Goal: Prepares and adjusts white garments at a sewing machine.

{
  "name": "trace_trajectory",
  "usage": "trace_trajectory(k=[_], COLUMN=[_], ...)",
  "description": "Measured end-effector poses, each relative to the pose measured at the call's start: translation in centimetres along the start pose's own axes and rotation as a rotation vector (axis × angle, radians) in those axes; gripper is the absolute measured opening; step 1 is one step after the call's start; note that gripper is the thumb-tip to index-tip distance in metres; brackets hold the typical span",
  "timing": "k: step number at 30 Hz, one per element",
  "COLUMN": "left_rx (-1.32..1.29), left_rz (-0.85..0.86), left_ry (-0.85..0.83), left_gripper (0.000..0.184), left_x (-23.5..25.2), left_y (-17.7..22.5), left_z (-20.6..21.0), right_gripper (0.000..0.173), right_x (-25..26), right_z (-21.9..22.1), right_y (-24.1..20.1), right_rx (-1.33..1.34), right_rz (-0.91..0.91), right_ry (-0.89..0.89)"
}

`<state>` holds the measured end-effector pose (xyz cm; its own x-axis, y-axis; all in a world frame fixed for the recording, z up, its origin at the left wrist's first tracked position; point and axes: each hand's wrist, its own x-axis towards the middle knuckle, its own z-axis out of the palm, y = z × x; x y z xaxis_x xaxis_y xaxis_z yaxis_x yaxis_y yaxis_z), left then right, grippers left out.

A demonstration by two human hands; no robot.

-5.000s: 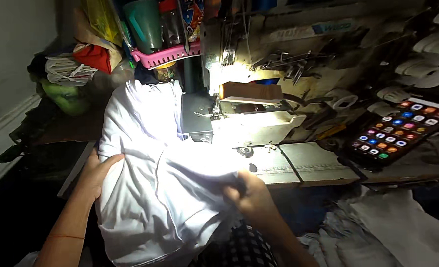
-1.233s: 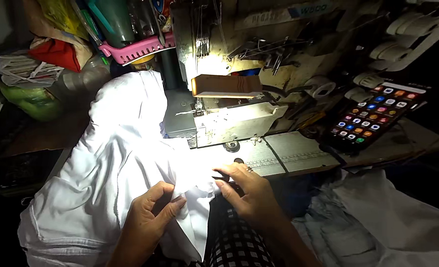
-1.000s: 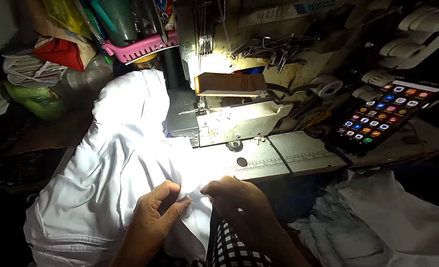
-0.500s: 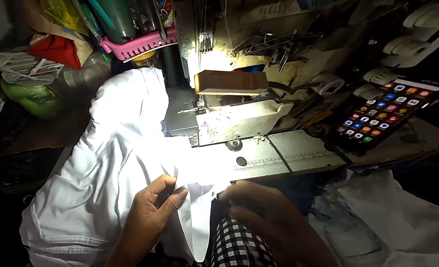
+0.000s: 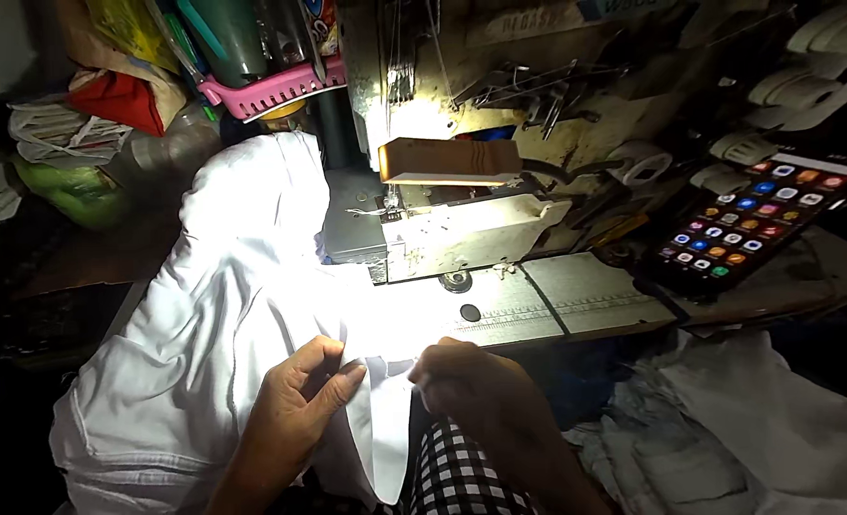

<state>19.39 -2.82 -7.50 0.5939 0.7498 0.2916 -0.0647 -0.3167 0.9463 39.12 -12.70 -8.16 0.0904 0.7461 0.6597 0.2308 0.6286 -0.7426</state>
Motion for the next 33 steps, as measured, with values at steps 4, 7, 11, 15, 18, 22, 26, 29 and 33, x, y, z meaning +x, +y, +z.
trace_trajectory(k=[4, 7, 11, 15, 18, 22, 26, 29, 33], left_rx=[-0.030, -0.096, -0.333, -0.527, -0.411, -0.103, 0.175, 0.421, 0.728], left_rz=[-0.005, -0.002, -0.118, -0.282, -0.287, -0.131, 0.144, 0.228, 0.302], left_ry=[0.011, 0.001, 0.073, 0.161, 0.138, 0.141, 0.040, 0.043, 0.092], left_gripper=[0.009, 0.008, 0.007, 0.018, 0.022, 0.021, 0.015, 0.021, 0.030], left_x=[0.2, 0.4, 1.0, 2.7, 4.4, 7.0, 7.7, 7.3, 6.8], left_y=[0.1, 0.3, 1.1, 2.7, 3.6, 3.7, 2.7, 2.6, 3.3], left_z=[0.0, 0.4, -0.5, -1.4, -2.3, -4.1, -5.1, -5.4, -5.2], right_gripper=[0.039, 0.040, 0.012, 0.010, 0.014, 0.017, 0.015, 0.017, 0.016], right_x=[-0.7, -1.3, -0.8, 1.2, 2.4, 4.0, 4.2, 4.2, 4.7], right_z=[0.3, 2.3, 2.3, 1.5, 1.1, 0.6, 0.1, -0.2, 0.0], right_y=[0.9, 3.0, 4.8, 3.2, 3.1, 3.3, 3.9, 4.1, 3.6], right_rx=[-0.069, -0.522, -0.041, 0.691, 0.860, 0.786, 0.574, 0.311, -0.042], right_rz=[0.140, 0.180, 0.445, 0.715, 0.662, 0.603, 0.483, 0.378, 0.271], right_ry=[0.034, 0.117, 0.302, 0.512, 0.520, 0.590, 0.501, 0.378, 0.347])
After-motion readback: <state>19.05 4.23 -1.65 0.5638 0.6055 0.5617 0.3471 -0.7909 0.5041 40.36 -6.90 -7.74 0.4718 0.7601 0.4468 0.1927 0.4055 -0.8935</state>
